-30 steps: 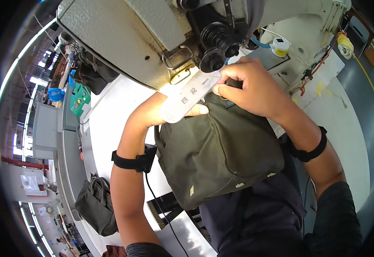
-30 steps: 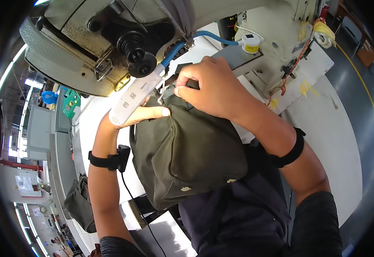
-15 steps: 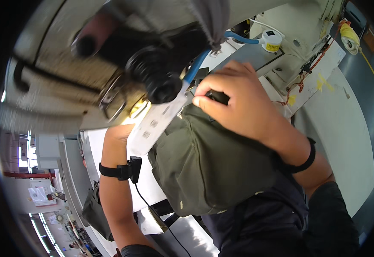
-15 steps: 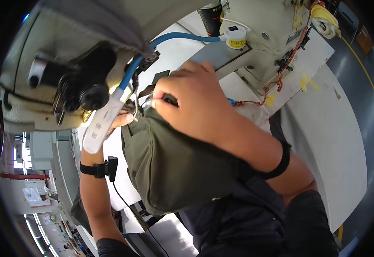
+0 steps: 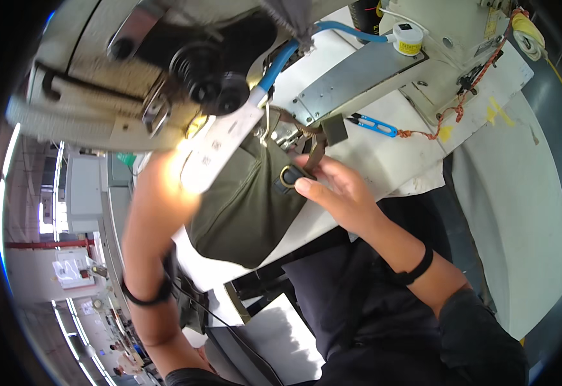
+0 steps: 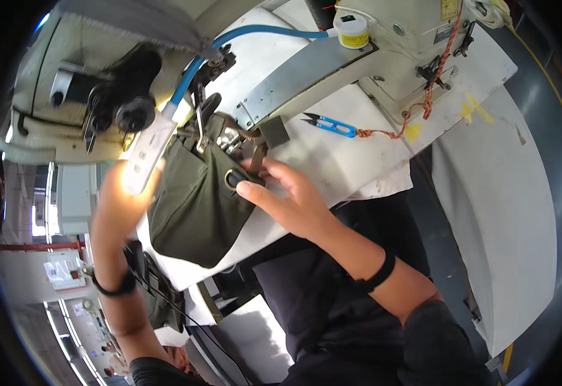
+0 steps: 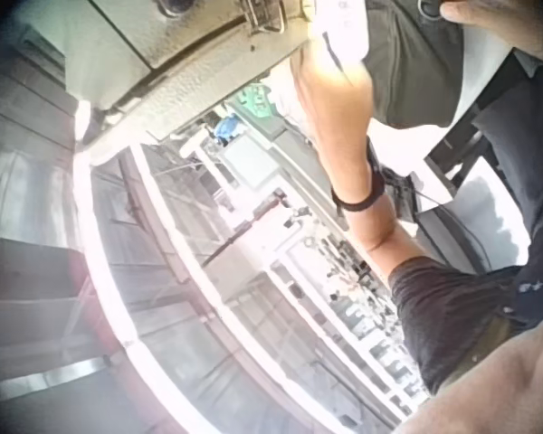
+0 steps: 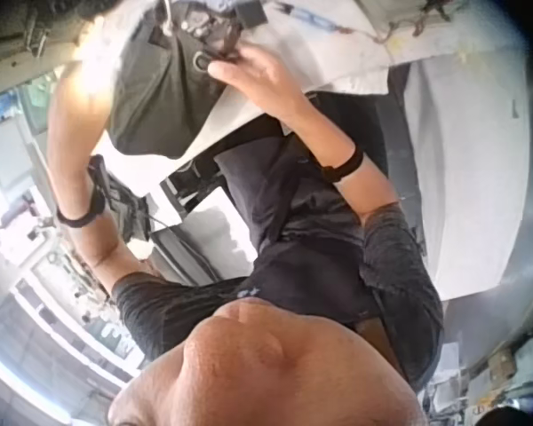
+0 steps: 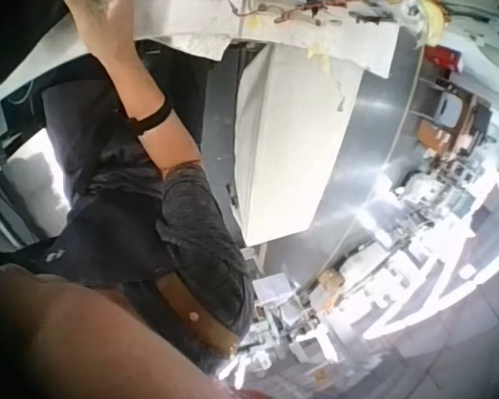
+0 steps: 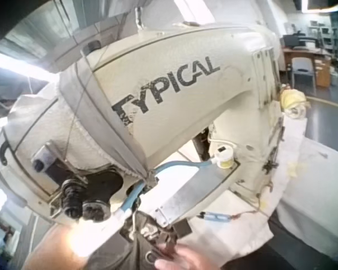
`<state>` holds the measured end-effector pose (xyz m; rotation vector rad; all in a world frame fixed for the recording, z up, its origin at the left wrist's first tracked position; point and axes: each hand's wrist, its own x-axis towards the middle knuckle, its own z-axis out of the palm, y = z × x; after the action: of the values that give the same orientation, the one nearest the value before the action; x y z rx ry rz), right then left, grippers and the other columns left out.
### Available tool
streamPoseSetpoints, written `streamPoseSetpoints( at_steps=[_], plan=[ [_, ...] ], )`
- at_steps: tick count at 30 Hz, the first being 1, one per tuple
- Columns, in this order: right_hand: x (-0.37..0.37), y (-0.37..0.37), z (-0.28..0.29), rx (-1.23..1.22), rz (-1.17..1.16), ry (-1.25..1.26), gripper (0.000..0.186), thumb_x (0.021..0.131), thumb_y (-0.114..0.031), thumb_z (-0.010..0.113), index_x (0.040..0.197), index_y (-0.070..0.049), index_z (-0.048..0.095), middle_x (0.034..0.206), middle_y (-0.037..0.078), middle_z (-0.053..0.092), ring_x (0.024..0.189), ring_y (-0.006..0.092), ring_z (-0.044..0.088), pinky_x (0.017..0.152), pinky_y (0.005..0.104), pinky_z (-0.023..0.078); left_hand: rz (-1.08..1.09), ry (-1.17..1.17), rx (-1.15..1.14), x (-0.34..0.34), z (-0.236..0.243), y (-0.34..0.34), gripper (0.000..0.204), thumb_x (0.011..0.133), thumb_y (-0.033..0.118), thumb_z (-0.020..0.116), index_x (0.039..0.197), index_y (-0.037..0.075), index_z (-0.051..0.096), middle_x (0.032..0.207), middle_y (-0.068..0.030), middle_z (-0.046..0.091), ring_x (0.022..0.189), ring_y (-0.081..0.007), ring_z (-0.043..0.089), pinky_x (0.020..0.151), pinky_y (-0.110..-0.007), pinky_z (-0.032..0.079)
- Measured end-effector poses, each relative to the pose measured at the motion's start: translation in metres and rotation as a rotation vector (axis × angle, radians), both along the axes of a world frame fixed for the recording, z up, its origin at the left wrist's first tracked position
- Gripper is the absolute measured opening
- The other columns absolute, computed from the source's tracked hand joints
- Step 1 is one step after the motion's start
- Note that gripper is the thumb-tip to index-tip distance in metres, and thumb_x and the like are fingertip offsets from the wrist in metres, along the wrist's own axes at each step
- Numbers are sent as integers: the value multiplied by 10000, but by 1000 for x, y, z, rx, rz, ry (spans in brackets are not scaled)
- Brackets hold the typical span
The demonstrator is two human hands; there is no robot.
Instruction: The person aligns a zipper against the edge of a green bag by hand, then guides the bag through a sewing machine to stitch them together. After sewing, the person folds a small fabric tab over the zipper end and sews it onto the bag.
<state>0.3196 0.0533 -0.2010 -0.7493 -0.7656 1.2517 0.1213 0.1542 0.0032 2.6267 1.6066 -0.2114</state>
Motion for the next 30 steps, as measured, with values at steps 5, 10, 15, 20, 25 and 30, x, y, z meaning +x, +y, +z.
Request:
streamPoseSetpoints(
  at_steps=[5,10,15,20,25,30],
  plan=[
    [11,14,17,251,75,-347,281,1013,-148,720,1234,24,720,1233,73,730,1166,139,638,1048,326,483,-307,-57,286,29,-39,-117,766,898,323,781,1547,35,491,1545,-170,546,1465,-351,476,1248,-559,273],
    [14,3,40,154,84,-291,177,1002,-170,754,1000,7,747,928,-21,698,867,41,571,775,246,478,-26,-102,541,-7,-94,-99,1156,781,659,818,1612,-3,366,1655,-196,414,1536,-376,377,1250,-585,226],
    [23,1,48,6,146,-387,192,989,-187,778,1003,1,739,863,-46,640,789,16,498,686,215,415,181,-286,455,-23,-142,-94,1093,860,600,779,1631,-21,315,1659,-288,347,1569,-450,281,1249,-649,154],
    [21,7,46,36,166,-85,264,994,-154,749,1167,44,752,942,-11,719,852,40,615,776,225,515,-146,-432,540,26,-123,-107,1044,845,607,775,1639,68,363,1682,-209,362,1573,-412,303,1264,-634,113],
    [7,-3,63,-66,145,-12,254,989,-139,755,1164,46,753,996,28,748,905,59,660,809,236,549,-178,-482,472,31,-120,-94,976,746,425,888,1573,102,484,1623,-96,489,1531,-347,387,1268,-594,154],
    [8,4,64,-62,98,-17,245,1030,-214,722,1015,27,762,887,-13,712,791,27,605,681,223,497,-201,-445,398,30,-109,-93,993,694,297,929,1565,116,487,1611,-97,504,1531,-345,398,1268,-588,158]
  ],
)
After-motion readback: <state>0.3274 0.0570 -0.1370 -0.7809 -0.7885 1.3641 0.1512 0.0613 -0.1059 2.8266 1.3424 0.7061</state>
